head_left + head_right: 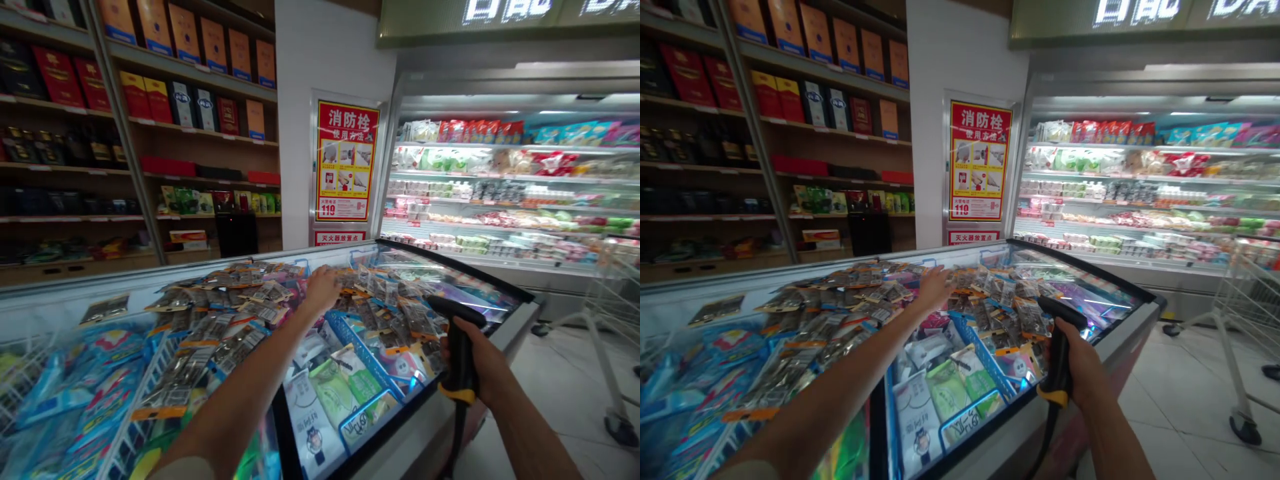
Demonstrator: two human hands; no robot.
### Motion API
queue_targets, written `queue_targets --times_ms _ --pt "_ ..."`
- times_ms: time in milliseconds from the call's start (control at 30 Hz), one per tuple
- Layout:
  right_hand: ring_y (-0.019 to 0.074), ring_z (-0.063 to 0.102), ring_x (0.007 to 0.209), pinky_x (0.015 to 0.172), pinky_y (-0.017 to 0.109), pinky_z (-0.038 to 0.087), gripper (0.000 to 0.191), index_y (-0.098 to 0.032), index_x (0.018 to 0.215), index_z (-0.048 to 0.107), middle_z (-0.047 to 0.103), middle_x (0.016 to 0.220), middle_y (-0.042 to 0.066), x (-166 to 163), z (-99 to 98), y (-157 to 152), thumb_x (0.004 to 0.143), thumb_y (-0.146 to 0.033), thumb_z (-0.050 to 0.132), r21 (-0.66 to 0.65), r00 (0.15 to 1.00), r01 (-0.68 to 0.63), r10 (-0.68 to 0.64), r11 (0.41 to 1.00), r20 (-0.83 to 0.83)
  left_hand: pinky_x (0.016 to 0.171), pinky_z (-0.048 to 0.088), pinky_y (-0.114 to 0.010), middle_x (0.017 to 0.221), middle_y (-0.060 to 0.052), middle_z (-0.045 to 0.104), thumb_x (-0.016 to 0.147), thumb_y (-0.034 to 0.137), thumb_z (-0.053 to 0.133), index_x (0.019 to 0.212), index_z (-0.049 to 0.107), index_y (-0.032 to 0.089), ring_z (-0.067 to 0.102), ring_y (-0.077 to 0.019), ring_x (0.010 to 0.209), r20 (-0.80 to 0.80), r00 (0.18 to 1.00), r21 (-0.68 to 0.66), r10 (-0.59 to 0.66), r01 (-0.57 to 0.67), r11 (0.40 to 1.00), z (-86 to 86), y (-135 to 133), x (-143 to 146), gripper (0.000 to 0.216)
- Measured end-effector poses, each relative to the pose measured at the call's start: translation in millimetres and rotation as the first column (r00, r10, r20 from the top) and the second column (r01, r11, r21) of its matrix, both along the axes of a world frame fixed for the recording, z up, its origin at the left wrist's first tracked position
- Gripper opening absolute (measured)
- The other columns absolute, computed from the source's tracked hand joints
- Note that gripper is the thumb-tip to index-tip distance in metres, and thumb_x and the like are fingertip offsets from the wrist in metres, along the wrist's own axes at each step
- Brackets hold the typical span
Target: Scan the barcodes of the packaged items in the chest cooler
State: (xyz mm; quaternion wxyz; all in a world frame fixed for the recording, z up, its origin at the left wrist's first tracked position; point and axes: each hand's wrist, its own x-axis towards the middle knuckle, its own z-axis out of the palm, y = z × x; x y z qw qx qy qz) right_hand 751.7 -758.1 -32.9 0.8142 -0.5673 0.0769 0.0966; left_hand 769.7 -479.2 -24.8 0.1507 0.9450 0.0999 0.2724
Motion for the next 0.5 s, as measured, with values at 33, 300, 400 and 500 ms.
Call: queue_targets --times_ms 33,300,400,500 --pt "0.0109 0.048 0.034 0.03 0.02 0.039 0.016 -0.017 0.069 0.052 0.053 0.044 -0.002 -2 1.2 4 0.07 -0.032 0.057 0.008 1.0 -0.016 0.016 1.0 -0.002 0.096 0.029 -0.037 0.123 -0.011 0.047 0.075 0.028 0.046 0.11 0.054 0.017 0.039 -0.0248 0.115 -0.037 0.999 0.032 0.031 -0.03 0.999 1.9 18 -14 0.038" --pt "0.0103 0.048 0.035 0.03 0.019 0.038 0.016 -0.017 0.067 0.052 0.053 0.045 -0.001 -16 7.8 36 0.071 -0.031 0.056 0.023 0.985 -0.172 0.171 0.985 0.031 0.085 0.038 -0.032 0.104 -0.008 0.06 0.073 0.033 0.047 0.098 0.06 0.021 0.051 -0.0231 0.1 -0.262 0.928 0.179 0.266 -0.224 0.958 -7.7 100 -121 0.03" --pt "0.0097 0.048 0.035 0.03 0.019 0.038 0.016 -0.017 0.067 0.052 0.053 0.045 -0.002 -21 10.2 45 0.071 -0.032 0.056 -0.003 0.981 -0.194 0.194 0.981 0.025 0.077 0.041 -0.032 0.097 -0.01 0.063 0.072 0.035 0.047 0.09 0.062 0.019 0.055 -0.0253 0.094 -0.366 0.883 0.192 0.295 -0.239 0.952 -14.0 100 -143 0.029" --pt "0.0095 0.047 0.035 0.03 0.019 0.038 0.017 -0.017 0.068 0.053 0.053 0.045 -0.002 -25 12.8 53 0.071 -0.033 0.056 -0.032 0.977 -0.21 0.211 0.977 0.025 0.071 0.042 -0.032 0.095 -0.011 0.064 0.071 0.037 0.048 0.091 0.062 0.019 0.057 -0.0263 0.09 -0.441 0.856 0.148 0.27 -0.227 0.963 -16.1 97 -154 0.03"
